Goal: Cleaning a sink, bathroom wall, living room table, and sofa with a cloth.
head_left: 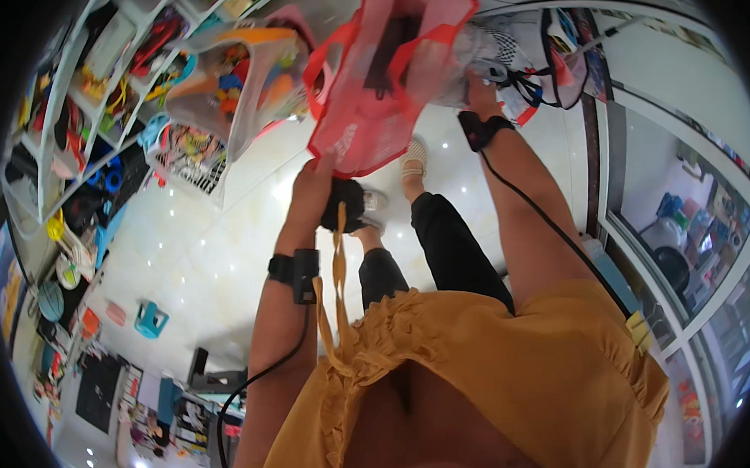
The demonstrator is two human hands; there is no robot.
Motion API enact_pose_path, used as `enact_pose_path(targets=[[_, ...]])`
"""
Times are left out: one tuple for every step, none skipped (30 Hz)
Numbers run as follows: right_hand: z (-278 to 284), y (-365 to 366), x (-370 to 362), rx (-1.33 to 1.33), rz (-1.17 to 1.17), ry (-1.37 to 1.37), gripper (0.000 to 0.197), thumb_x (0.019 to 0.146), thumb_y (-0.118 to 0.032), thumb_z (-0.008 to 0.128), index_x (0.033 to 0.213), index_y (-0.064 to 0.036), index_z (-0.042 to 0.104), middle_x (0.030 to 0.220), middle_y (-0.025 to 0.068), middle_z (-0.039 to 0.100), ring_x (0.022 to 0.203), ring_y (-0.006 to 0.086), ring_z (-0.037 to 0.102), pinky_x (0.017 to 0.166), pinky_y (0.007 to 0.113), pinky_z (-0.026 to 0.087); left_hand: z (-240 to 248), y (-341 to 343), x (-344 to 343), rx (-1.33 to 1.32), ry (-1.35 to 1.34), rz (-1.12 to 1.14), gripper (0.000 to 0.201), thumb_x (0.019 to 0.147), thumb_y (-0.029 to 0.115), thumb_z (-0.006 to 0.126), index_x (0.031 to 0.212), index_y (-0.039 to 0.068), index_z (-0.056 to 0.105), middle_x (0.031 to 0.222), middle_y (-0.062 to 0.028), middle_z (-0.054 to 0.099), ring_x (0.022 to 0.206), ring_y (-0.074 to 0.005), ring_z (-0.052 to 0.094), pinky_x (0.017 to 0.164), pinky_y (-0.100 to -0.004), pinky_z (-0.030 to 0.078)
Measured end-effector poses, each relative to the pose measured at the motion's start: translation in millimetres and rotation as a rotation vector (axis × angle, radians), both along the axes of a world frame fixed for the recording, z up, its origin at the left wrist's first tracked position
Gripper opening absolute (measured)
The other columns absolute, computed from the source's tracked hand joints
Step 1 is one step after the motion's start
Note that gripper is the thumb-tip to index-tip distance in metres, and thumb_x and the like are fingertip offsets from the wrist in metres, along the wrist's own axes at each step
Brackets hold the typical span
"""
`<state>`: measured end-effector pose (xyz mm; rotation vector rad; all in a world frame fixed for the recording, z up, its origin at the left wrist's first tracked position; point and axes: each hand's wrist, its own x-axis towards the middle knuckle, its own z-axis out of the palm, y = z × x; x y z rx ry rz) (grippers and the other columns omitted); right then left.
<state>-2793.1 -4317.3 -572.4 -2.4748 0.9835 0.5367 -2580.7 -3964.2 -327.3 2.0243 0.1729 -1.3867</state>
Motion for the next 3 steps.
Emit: enact_pose_path(targets=[[0.8, 13.1, 21.3, -0.018, 0.019, 0.204, 0.072, 0.083, -0.031, 0.067, 0.147, -0.0206, 0.036, 0.148, 0.0085, 0.044, 0.135, 0.0361, 0.042, 0.109, 0.062, 0.022, -4.2, 4.7, 4.9, -0.042, 0.008, 0.054, 0.057, 0.096, 0.050, 0.047, 0.108, -0.004, 0.064, 0.092, -0.0122, 0.068, 0.082, -0.0172, 0.064, 0.075, -0.0315, 0.049], [2.1, 18.6, 30.4, 0.068, -0.009, 0.237, 0.079, 0.080, -0.029, 0.070, 0.149, -0.0187, 0.031, 0.151, 0.0092, 0.040, 0.136, 0.0342, 0.040, 0.112, 0.062, 0.017, -7.0, 6.1, 8.7, -0.066, 0.019, 0.111, 0.057, 0.094, 0.050, 0.049, 0.111, -0.002, 0.064, 0.094, -0.0124, 0.069, 0.084, -0.0220, 0.065, 0.078, -0.0329, 0.049], [1.4, 15.7, 30.5, 0.146, -0.049, 0.273, 0.087, 0.078, -0.027, 0.073, 0.150, -0.0168, 0.026, 0.154, 0.0099, 0.035, 0.138, 0.0322, 0.039, 0.114, 0.061, 0.012, -9.0, 1.2, 10.9, -0.098, 0.039, 0.159, 0.056, 0.093, 0.050, 0.051, 0.115, -0.001, 0.064, 0.096, -0.0127, 0.070, 0.086, -0.0267, 0.066, 0.082, -0.0342, 0.050]])
